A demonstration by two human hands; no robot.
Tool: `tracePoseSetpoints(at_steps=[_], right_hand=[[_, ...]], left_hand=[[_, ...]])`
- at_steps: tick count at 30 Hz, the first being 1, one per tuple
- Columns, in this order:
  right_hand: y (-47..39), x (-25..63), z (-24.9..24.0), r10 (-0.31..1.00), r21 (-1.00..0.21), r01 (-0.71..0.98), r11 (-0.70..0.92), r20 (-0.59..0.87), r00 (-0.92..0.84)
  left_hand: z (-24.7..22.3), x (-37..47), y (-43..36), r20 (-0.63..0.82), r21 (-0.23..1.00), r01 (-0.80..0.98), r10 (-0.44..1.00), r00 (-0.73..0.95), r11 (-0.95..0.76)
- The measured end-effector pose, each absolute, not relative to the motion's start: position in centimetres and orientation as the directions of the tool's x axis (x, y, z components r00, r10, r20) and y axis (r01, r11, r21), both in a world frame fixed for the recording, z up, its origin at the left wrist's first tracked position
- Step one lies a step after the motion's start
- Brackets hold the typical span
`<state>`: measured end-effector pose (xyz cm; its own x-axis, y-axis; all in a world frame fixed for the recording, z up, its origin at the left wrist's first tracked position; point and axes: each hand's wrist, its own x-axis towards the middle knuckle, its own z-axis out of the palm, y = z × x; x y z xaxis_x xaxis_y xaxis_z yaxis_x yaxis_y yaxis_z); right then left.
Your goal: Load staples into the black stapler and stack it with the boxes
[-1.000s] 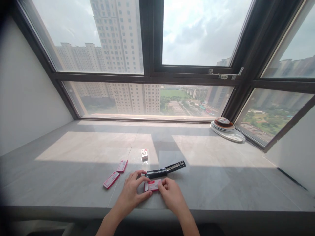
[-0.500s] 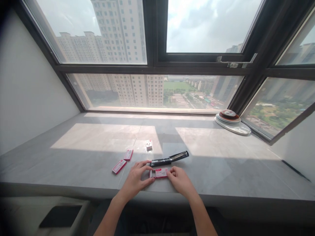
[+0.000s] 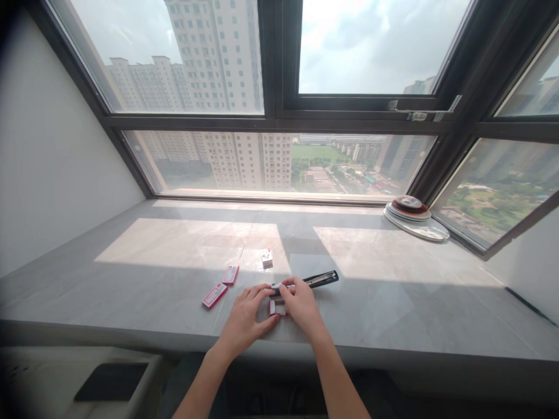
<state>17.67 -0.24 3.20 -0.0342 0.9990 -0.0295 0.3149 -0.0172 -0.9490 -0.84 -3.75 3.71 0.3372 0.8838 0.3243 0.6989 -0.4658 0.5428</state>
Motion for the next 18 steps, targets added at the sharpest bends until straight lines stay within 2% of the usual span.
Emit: tracePoseSetpoints(at_steps=[3,7,10,15,18], right_hand=[[0.4,17.0,2.4,0.999,-0.956,0.292,0.022,0.01,-0.044],[0.1,16.9,3.9,0.985,-0.887,0.429,0.169,0.146,-0.087],[-0.8,17.3,5.6,0.963,-0.788,0.554,0.269,0.215,-0.162],[-2.7,18.6,6.9,0.923,-0.582,0.732,0.354,0.094,-0.372],[-3.4,19.9,7.0,0.925,-0.563,0.751,0.345,0.066,-0.375]], left_hand=[[3.5,-1.0,-3.7,0.328,0.544,0.698,0.883,0.335,-0.466],[3.2,-1.3,-3.6,0.324,0.547,0.696,0.885,0.335,-0.464],[3.1,-1.4,-3.4,0.317,0.559,0.689,0.887,0.336,-0.461],[3.0,-1.5,-3.2,0.313,0.586,0.668,0.888,0.337,-0.459],[3.2,-1.7,-3.2,0.314,0.603,0.65,0.886,0.339,-0.463]])
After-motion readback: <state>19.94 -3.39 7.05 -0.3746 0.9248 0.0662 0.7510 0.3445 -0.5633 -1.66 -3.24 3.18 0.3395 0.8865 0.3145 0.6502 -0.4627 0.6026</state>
